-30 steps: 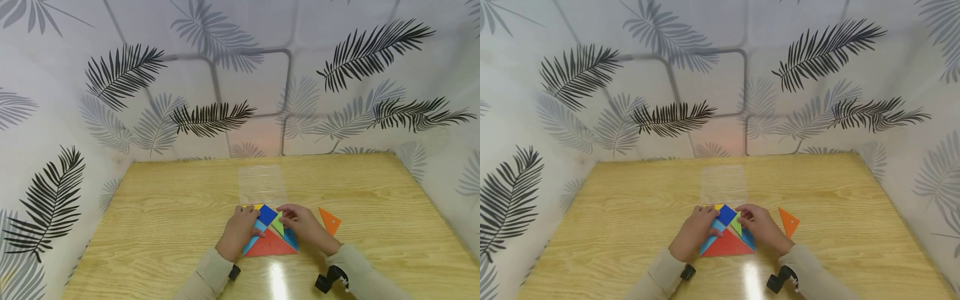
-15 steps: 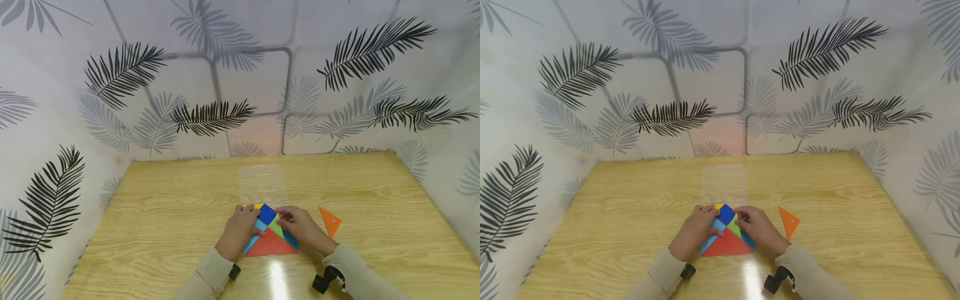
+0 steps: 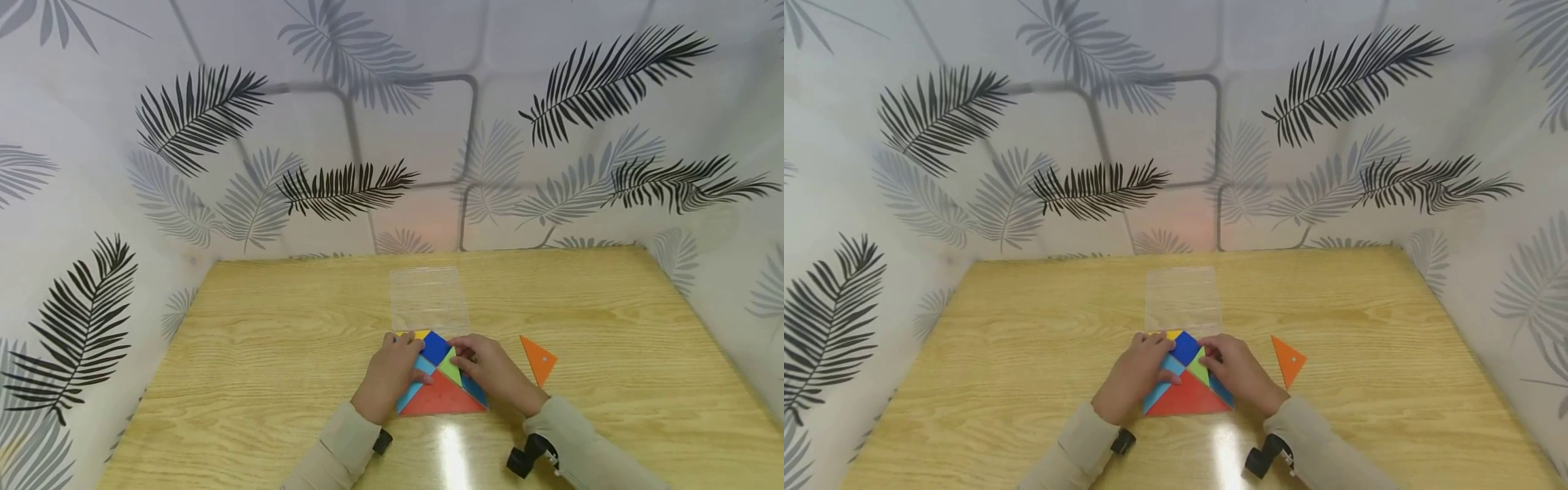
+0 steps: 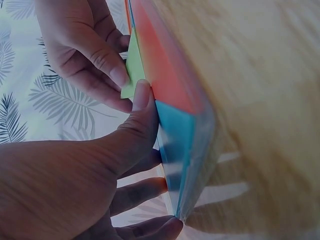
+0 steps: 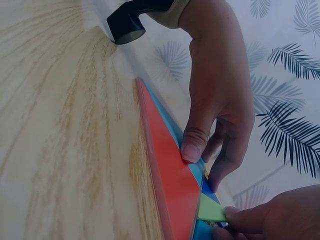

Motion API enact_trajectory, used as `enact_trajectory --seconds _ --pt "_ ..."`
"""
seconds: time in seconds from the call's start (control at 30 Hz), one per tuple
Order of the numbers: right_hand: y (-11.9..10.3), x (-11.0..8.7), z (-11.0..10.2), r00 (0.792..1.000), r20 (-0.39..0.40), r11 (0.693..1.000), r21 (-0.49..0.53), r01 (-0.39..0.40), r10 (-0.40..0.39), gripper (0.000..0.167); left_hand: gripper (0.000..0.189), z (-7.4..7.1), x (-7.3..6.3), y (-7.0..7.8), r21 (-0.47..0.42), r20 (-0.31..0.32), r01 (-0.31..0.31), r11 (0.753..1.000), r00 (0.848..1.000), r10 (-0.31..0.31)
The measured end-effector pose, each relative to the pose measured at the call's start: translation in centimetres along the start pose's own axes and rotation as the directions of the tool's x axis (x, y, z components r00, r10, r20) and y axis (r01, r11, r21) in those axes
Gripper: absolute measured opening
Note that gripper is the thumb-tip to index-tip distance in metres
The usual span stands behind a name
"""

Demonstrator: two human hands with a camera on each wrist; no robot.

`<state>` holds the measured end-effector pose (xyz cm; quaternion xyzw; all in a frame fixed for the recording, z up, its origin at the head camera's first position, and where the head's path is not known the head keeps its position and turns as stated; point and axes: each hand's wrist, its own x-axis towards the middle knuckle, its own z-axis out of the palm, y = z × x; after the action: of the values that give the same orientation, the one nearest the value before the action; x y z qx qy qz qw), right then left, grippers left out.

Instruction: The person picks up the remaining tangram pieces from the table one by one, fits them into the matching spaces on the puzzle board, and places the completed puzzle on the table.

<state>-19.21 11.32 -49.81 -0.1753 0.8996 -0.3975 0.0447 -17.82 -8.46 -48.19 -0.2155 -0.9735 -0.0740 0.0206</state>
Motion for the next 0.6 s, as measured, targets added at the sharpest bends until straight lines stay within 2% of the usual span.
enact_trajectory --seconds 0.23,0.6 --pt "-0.14 0.24 0.11 0.999 0.007 0.999 -0.024 -0.036 0.036 0.028 0.062 0.04 0.09 0.04 -0.015 0.01 0.016 1.0 1.0 -0.016" --pt "-0.21 0.25 0.54 1.0 -0.01 0.997 -0.078 -0.014 0.013 0.032 0.062 -0.32 -0.06 0.08 -0.002 0.026 0.013 1.0 1.0 -0.012"
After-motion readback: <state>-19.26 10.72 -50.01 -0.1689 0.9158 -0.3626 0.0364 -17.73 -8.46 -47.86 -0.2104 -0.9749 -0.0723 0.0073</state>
